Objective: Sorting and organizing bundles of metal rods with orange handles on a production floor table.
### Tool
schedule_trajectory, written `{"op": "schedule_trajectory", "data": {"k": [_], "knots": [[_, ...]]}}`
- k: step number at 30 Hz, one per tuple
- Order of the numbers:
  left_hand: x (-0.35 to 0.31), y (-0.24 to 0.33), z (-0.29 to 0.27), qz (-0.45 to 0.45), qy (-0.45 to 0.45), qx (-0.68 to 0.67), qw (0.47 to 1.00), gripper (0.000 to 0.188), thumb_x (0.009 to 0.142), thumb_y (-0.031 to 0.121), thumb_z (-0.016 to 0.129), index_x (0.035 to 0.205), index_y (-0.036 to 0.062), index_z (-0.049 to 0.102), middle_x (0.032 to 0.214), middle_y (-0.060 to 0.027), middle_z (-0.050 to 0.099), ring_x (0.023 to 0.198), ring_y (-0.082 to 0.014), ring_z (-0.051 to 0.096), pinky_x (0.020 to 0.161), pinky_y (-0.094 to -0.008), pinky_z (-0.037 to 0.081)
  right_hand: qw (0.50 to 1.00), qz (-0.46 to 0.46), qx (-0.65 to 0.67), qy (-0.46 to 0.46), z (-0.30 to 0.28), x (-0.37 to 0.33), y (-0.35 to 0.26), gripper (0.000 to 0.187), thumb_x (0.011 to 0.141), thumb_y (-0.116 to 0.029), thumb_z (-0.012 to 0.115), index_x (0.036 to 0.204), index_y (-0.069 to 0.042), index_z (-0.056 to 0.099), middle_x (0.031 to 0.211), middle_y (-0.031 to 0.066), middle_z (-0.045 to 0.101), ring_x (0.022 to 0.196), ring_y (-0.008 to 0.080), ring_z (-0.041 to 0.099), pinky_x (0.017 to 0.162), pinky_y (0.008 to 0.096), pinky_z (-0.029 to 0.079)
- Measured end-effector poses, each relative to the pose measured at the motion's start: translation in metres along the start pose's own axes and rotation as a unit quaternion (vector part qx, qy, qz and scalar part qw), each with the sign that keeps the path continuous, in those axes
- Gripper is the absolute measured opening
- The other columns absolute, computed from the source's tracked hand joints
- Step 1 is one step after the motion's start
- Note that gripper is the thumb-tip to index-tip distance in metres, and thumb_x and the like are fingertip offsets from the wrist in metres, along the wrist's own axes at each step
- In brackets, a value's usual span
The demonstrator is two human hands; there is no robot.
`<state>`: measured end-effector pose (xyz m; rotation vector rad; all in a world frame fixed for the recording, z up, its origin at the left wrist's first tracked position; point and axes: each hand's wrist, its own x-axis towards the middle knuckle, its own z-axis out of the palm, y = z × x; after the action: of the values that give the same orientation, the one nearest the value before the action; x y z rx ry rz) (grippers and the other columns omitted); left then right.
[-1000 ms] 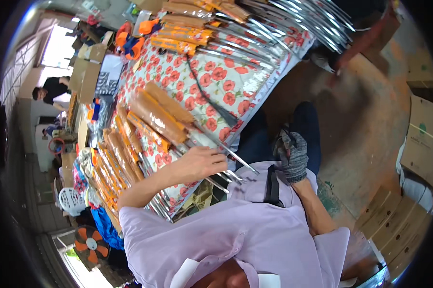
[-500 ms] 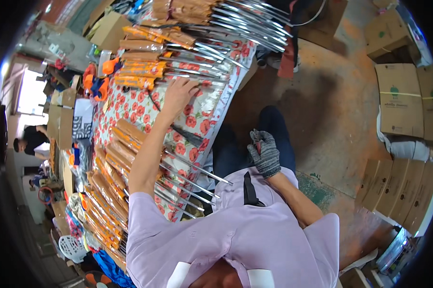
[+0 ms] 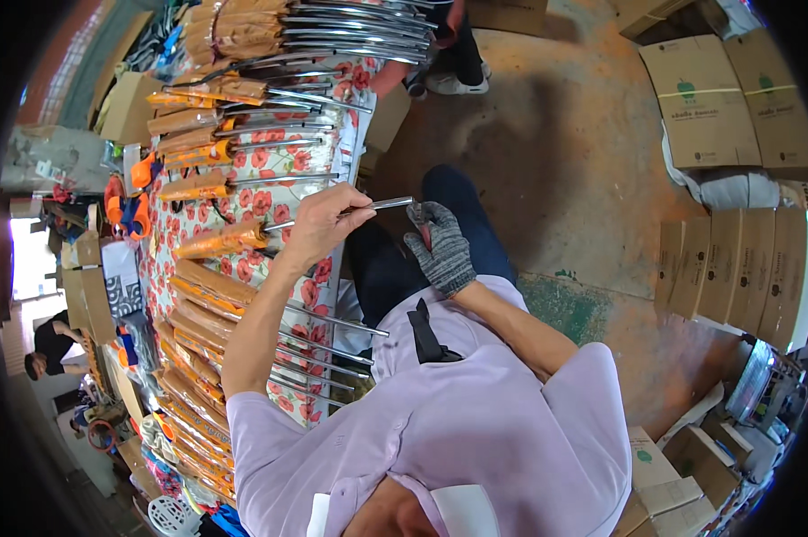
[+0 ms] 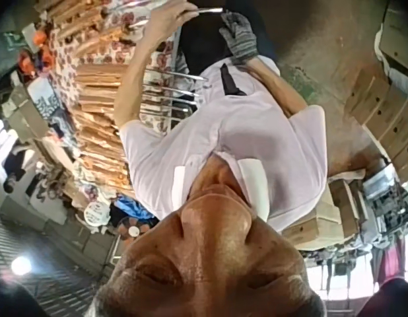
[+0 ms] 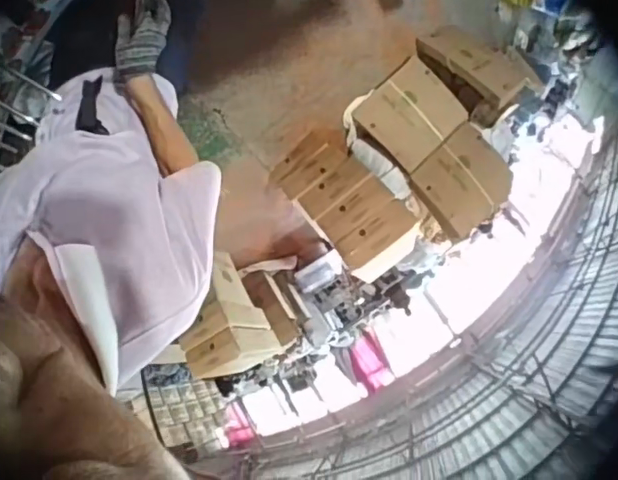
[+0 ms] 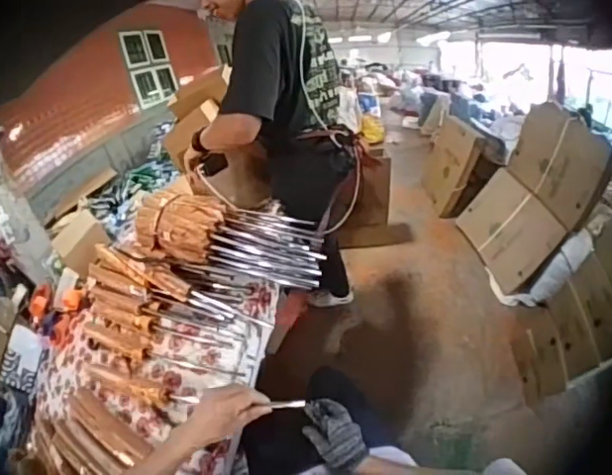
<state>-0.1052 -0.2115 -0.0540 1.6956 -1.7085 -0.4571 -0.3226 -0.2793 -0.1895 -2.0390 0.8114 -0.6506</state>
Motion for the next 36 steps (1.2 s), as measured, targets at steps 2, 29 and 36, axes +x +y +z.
{"op": "schedule_trajectory", "data": {"k": [2, 29, 36], "knots": [[0.001, 0.001, 0.005, 0.001, 0.002, -0.001, 1.0, 0.018, 0.082, 0.002, 0.081, 0.096, 0.0026, 0.069, 0.084, -0.0072, 0.069, 0.072, -0.0221, 0.068, 0.061, -0.033, 0.052, 1.0, 0.003, 0.013, 0.004, 0.001, -0.001, -0.003, 0.048, 0.091, -0.027, 0.073, 0.134, -0.008, 0.065, 0.137, 0.0189, 0.058, 0.127, 0.0365, 0.055, 0.108, 0.0425, 0.045], [0.001, 0.019, 0.024, 0.128, 0.127, 0.126, 0.976, 0.029, 0.076, 0.007, 0.085, 0.099, 0.0074, 0.067, 0.082, -0.0066, 0.067, 0.071, -0.0263, 0.067, 0.058, -0.0353, 0.052, 0.995, -0.011, 0.085, 0.057, 0.019, -0.001, -0.001, 0.054, 0.089, -0.018, 0.075, 0.137, -0.003, 0.055, 0.137, 0.0213, 0.057, 0.119, 0.0384, 0.062, 0.099, 0.0418, 0.052], [-0.003, 0.015, 0.025, 0.099, 0.081, 0.142, 0.981, 0.026, 0.084, 0.017, 0.08, 0.108, 0.0171, 0.071, 0.075, -0.0006, 0.066, 0.067, -0.0201, 0.067, 0.056, -0.0356, 0.051, 0.988, 0.044, 0.141, 0.037, 0.014, -0.002, -0.01, 0.058, 0.09, -0.015, 0.073, 0.142, -0.004, 0.05, 0.136, 0.0195, 0.058, 0.121, 0.0385, 0.062, 0.101, 0.04, 0.051]]}}
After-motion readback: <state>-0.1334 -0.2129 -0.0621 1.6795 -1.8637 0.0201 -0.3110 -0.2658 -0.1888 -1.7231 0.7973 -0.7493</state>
